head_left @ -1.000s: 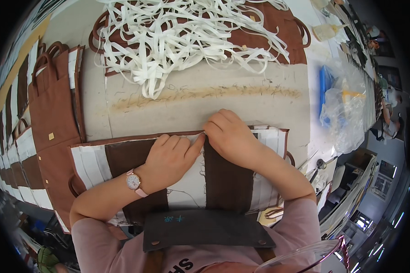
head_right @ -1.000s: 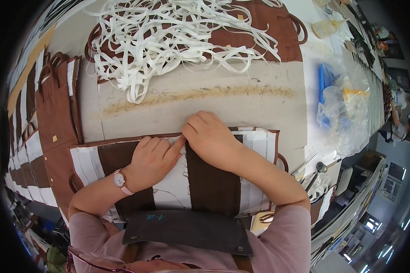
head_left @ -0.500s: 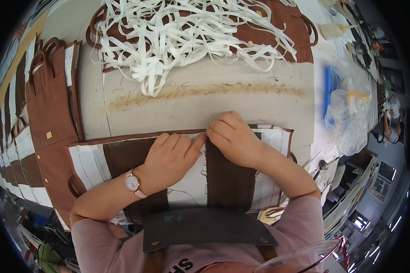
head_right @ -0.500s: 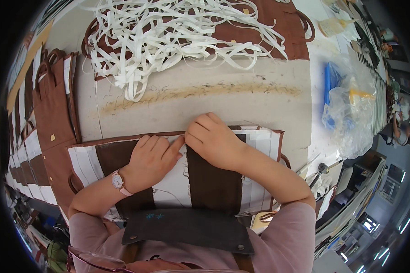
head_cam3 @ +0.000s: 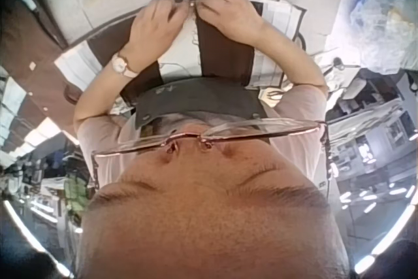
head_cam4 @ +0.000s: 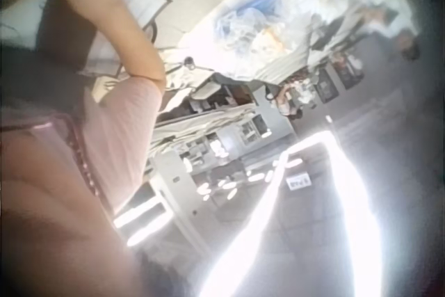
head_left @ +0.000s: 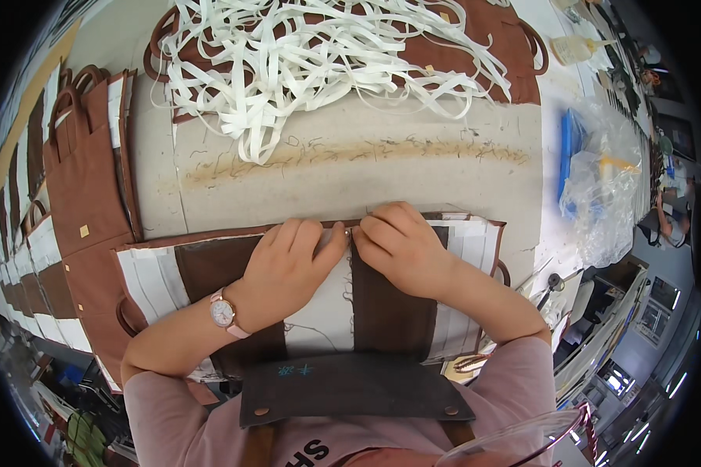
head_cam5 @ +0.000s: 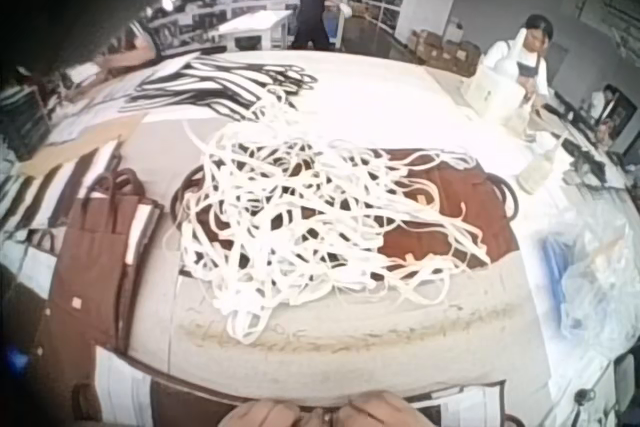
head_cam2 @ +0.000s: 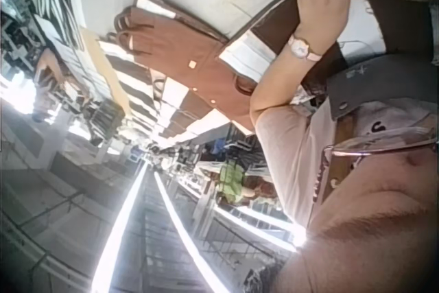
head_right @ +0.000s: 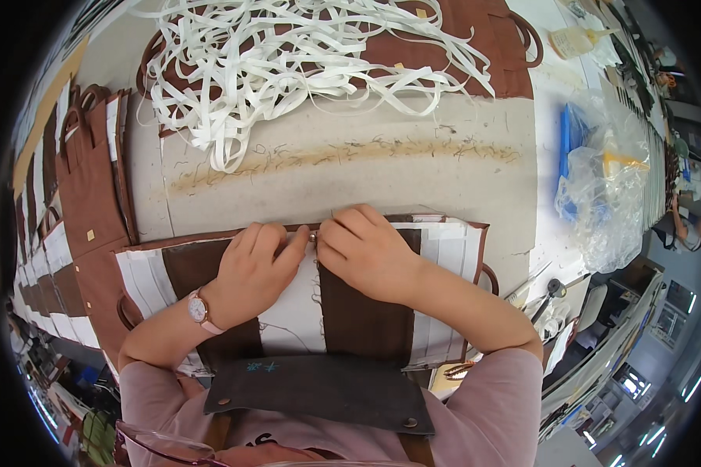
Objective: The person assembles brown tote bags by hand, attaching white straps to the bag body using a hammer and metal fasteners. They repeatedly position straps, secure them with fasteners, and inspect the finished bags on a workbench in a factory setting.
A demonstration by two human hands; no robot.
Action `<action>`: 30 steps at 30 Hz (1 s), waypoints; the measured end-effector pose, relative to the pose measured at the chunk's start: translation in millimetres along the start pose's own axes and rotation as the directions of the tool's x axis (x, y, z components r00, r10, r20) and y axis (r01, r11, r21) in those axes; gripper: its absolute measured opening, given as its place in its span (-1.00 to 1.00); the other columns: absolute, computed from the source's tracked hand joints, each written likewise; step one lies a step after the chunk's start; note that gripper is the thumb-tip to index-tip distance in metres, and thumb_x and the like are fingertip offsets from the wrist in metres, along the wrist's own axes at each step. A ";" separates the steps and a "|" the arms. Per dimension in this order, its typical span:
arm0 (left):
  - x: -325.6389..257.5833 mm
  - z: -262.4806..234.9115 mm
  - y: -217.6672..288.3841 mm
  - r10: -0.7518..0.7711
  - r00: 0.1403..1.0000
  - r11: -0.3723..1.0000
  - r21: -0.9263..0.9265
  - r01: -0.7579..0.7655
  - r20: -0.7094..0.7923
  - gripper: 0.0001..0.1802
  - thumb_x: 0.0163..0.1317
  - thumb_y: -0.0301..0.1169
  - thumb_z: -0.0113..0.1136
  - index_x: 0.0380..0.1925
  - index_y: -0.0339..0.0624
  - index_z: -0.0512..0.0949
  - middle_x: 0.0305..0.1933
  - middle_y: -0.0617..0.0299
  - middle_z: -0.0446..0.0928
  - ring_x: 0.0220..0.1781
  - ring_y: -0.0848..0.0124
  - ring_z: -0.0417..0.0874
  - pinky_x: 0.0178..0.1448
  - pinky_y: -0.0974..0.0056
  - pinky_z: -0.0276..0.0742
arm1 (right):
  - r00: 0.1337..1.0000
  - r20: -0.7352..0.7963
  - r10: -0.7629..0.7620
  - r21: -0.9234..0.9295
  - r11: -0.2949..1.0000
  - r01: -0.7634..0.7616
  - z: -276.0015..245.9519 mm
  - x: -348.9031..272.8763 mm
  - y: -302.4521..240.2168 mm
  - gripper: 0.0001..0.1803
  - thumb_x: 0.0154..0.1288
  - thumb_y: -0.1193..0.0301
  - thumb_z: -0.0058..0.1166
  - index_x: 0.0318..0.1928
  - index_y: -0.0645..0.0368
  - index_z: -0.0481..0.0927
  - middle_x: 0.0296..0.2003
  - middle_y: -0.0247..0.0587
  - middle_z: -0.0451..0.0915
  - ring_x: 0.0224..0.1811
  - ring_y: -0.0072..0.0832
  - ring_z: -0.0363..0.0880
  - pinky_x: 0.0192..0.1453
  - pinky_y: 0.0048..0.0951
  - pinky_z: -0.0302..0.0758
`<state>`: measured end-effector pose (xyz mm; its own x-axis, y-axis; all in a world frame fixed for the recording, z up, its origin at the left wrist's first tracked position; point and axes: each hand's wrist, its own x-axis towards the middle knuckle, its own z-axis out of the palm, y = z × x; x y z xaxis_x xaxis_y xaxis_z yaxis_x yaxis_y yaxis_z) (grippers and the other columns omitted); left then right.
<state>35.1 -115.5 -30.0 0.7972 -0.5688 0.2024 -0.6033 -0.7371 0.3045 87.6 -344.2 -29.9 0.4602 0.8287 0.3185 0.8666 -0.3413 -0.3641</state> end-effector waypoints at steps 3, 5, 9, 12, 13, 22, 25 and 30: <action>-0.9 -5.1 -1.9 0.010 1.000 1.000 0.029 -0.011 0.008 -0.56 0.07 -0.46 0.34 0.01 -0.30 0.60 -0.24 0.19 0.43 -0.20 0.30 0.52 -0.17 0.27 0.51 | 0.989 -0.074 0.128 0.088 0.989 -0.122 9.3 -6.2 0.5 -0.65 -0.01 0.42 0.14 -0.14 0.26 0.60 -0.18 -0.17 0.50 -0.04 -0.19 0.47 0.06 -0.20 0.47; -3.2 -4.8 -4.1 0.012 1.000 0.999 0.032 -0.012 -0.009 -0.58 0.09 -0.49 0.32 0.01 -0.32 0.60 -0.23 0.18 0.45 -0.21 0.31 0.53 -0.17 0.27 0.52 | 0.983 -0.083 0.164 0.111 0.982 -0.154 11.5 -6.8 0.8 -0.63 -0.01 0.42 0.14 -0.12 0.26 0.59 -0.17 -0.17 0.50 -0.04 -0.18 0.47 0.06 -0.19 0.48; -4.9 -1.6 -5.4 0.040 0.997 0.999 0.017 -0.040 -0.058 -0.62 0.12 -0.48 0.31 -0.01 -0.32 0.61 -0.22 0.19 0.47 -0.22 0.31 0.53 -0.18 0.27 0.52 | 1.000 0.003 0.024 0.013 1.000 -0.024 5.7 -3.2 1.0 -0.63 -0.02 0.42 0.15 -0.13 0.26 0.60 -0.16 -0.17 0.50 -0.03 -0.21 0.47 0.06 -0.19 0.48; -4.1 3.7 -7.2 0.097 0.991 0.994 -0.036 -0.100 -0.093 -0.63 0.12 -0.47 0.33 -0.02 -0.27 0.63 -0.21 0.20 0.47 -0.21 0.31 0.52 -0.16 0.27 0.52 | 0.998 0.049 -0.035 -0.110 0.993 0.040 3.6 -2.1 -5.4 -0.61 -0.03 0.40 0.15 -0.12 0.26 0.60 -0.16 -0.18 0.51 -0.04 -0.23 0.47 0.07 -0.19 0.48; -2.2 5.7 -7.0 0.141 0.984 0.987 -0.062 -0.148 -0.106 -0.62 0.11 -0.46 0.33 -0.02 -0.24 0.63 -0.21 0.21 0.47 -0.21 0.32 0.52 -0.15 0.27 0.52 | 0.998 0.057 -0.038 -0.150 0.988 0.046 2.7 -1.8 -7.5 -0.60 -0.03 0.39 0.14 -0.11 0.26 0.60 -0.16 -0.18 0.51 -0.04 -0.24 0.47 0.07 -0.19 0.48; 3.9 4.8 0.8 0.100 0.994 0.992 -0.072 -0.103 -0.042 -0.58 0.19 -0.40 0.25 0.09 -0.18 0.61 -0.18 0.27 0.44 -0.17 0.37 0.50 -0.11 0.31 0.52 | 0.915 -0.088 0.395 0.161 0.912 -0.378 -12.0 -11.7 5.7 -0.61 0.02 0.65 0.26 -0.07 0.22 0.59 -0.15 -0.15 0.51 -0.06 -0.12 0.46 0.05 -0.14 0.41; 2.6 7.1 0.8 0.093 0.995 0.992 -0.084 -0.094 -0.023 -0.47 0.11 -0.41 0.34 0.16 -0.15 0.59 -0.15 0.25 0.43 -0.14 0.33 0.48 -0.05 0.26 0.51 | 0.921 -0.065 0.385 0.161 0.915 -0.371 -10.0 -9.6 4.8 -0.59 0.01 0.64 0.25 -0.05 0.20 0.58 -0.14 -0.15 0.49 -0.05 -0.12 0.44 0.07 -0.13 0.40; 2.8 7.6 1.7 0.074 0.997 0.992 -0.106 -0.074 -0.007 -0.40 0.08 -0.41 0.39 0.21 -0.13 0.57 -0.13 0.23 0.41 -0.11 0.30 0.46 0.00 0.23 0.49 | 0.929 -0.062 0.366 0.167 0.921 -0.352 -3.1 -10.4 4.2 -0.55 -0.03 0.64 0.25 -0.03 0.21 0.57 -0.15 -0.15 0.49 -0.04 -0.12 0.43 0.08 -0.14 0.40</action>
<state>36.2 -121.1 -36.0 0.7508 -0.6188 0.2312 -0.6546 -0.6501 0.3858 87.0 -355.5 -32.1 0.7565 0.6170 0.2170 0.6040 -0.5318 -0.5936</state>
